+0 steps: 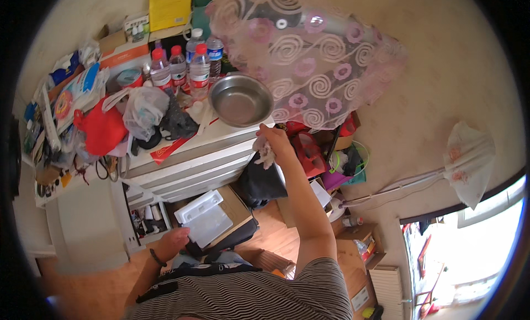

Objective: The person wipes the inside of a white drawer with a cloth, then places various items into it. They handle a metal bowl, a plastic container, and several small packaged items, arranging them inside the drawer in a cluttered room.

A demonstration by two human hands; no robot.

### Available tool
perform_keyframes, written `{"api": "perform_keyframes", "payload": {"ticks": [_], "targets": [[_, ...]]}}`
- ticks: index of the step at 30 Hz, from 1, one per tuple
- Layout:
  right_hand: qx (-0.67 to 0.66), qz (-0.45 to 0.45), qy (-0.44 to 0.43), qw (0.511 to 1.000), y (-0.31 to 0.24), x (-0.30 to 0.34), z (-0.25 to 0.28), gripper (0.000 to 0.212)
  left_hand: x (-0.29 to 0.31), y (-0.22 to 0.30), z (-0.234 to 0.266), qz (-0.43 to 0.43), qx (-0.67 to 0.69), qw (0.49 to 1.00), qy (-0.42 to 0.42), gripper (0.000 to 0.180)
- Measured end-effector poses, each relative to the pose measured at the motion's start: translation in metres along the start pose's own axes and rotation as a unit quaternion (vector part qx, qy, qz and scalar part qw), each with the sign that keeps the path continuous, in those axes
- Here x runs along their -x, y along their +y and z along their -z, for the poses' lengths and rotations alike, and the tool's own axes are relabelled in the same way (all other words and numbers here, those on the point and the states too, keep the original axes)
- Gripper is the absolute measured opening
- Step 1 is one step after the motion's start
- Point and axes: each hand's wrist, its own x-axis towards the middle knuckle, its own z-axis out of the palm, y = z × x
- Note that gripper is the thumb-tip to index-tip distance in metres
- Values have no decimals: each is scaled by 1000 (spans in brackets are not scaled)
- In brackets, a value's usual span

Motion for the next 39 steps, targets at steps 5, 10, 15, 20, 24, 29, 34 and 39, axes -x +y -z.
{"api": "perform_keyframes", "payload": {"ticks": [5, 10, 15, 20, 24, 29, 34, 39], "targets": [[-49, 50, -147, 987, 0, 67, -83, 24, -26, 21, -4, 24, 313, 950, -2, 52], [220, 187, -295, 911, 50, 126, -187, 29, -42, 70, 4, -41, 677, 732, -62, 52], [205, 359, -240, 879, 79, 130, -229, 35, 6, 53, 20, -34, 522, 844, 120, 40], [174, 314, -278, 891, 108, 142, -267, 26, 51, 38, 49, -49, 247, 947, 197, 32], [-14, 151, -301, 941, 97, 159, -335, 8, 101, 38, 117, -47, 164, 950, 260, 25], [159, 277, -193, 928, 102, 137, -484, 15, 182, -1, 267, -94, 55, 929, 353, 40], [605, 378, -144, 686, 156, 109, -552, 51, 305, -99, 397, 46, -439, 693, 570, 46], [642, 353, -190, 654, 278, 24, -567, 57, 359, -164, 448, 302, -347, 761, 457, 38]]}}
